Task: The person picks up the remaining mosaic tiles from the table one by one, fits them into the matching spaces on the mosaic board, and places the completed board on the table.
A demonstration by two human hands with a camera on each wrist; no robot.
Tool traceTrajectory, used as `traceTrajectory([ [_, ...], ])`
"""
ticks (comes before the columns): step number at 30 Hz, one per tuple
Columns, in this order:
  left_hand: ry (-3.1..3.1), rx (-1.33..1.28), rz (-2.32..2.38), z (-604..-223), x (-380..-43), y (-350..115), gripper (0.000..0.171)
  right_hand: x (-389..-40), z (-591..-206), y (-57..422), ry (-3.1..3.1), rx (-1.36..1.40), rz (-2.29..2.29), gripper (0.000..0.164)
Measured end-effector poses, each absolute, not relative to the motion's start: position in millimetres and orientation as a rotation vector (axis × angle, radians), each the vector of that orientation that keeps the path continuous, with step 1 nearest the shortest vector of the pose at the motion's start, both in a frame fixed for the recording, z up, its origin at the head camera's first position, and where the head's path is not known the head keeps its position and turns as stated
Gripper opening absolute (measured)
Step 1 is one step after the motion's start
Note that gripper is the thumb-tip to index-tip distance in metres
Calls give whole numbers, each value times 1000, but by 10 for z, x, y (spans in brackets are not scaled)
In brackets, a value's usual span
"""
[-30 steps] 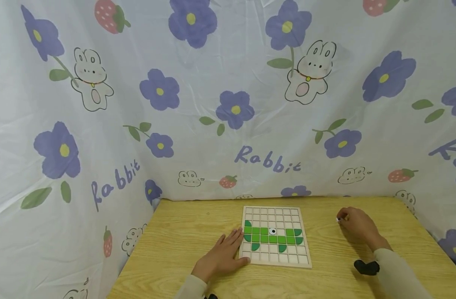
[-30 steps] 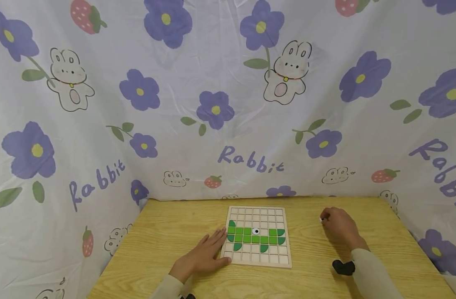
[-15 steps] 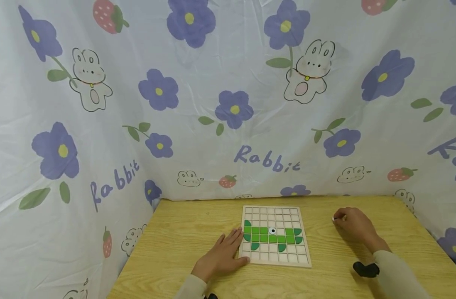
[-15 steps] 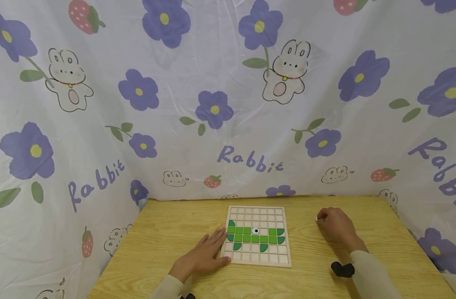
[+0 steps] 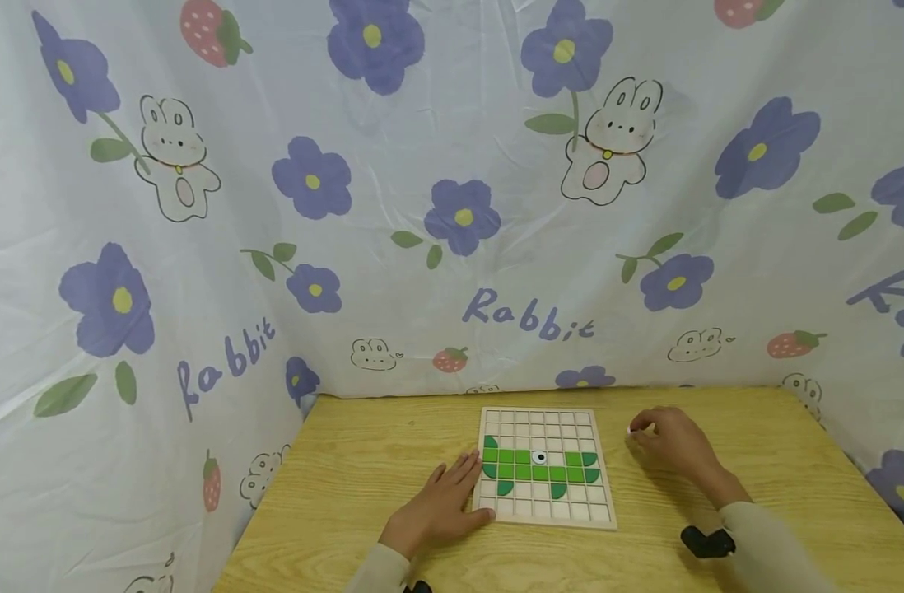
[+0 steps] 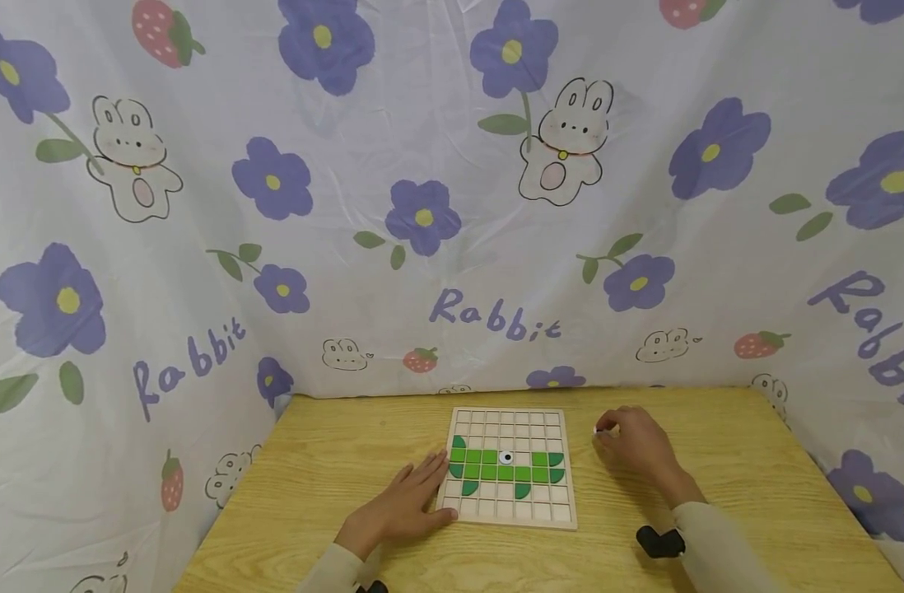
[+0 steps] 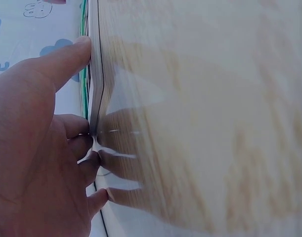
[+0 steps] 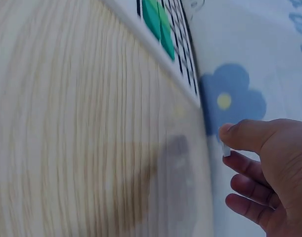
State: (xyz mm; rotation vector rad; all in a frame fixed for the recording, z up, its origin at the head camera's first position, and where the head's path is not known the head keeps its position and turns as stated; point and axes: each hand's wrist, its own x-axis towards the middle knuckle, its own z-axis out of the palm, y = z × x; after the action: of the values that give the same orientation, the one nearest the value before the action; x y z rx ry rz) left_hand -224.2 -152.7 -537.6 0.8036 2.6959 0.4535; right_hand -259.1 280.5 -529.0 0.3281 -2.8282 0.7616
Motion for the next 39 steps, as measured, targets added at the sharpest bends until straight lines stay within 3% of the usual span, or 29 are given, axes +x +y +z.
traceTrajectory([
  [17, 2693, 802, 464, -5366, -2266, -1526, 90, -2543, -5211, 2146, -2743, 465, 760, 5],
  [30, 2689, 795, 452, -5361, -2256, -1523, 90, -2572, -5379, 1823, -2702, 619, 774, 6],
  [39, 2685, 784, 458, -5398, -2251, -1529, 91, -2589, -5521, 1714, -2759, 558, 733, 6],
])
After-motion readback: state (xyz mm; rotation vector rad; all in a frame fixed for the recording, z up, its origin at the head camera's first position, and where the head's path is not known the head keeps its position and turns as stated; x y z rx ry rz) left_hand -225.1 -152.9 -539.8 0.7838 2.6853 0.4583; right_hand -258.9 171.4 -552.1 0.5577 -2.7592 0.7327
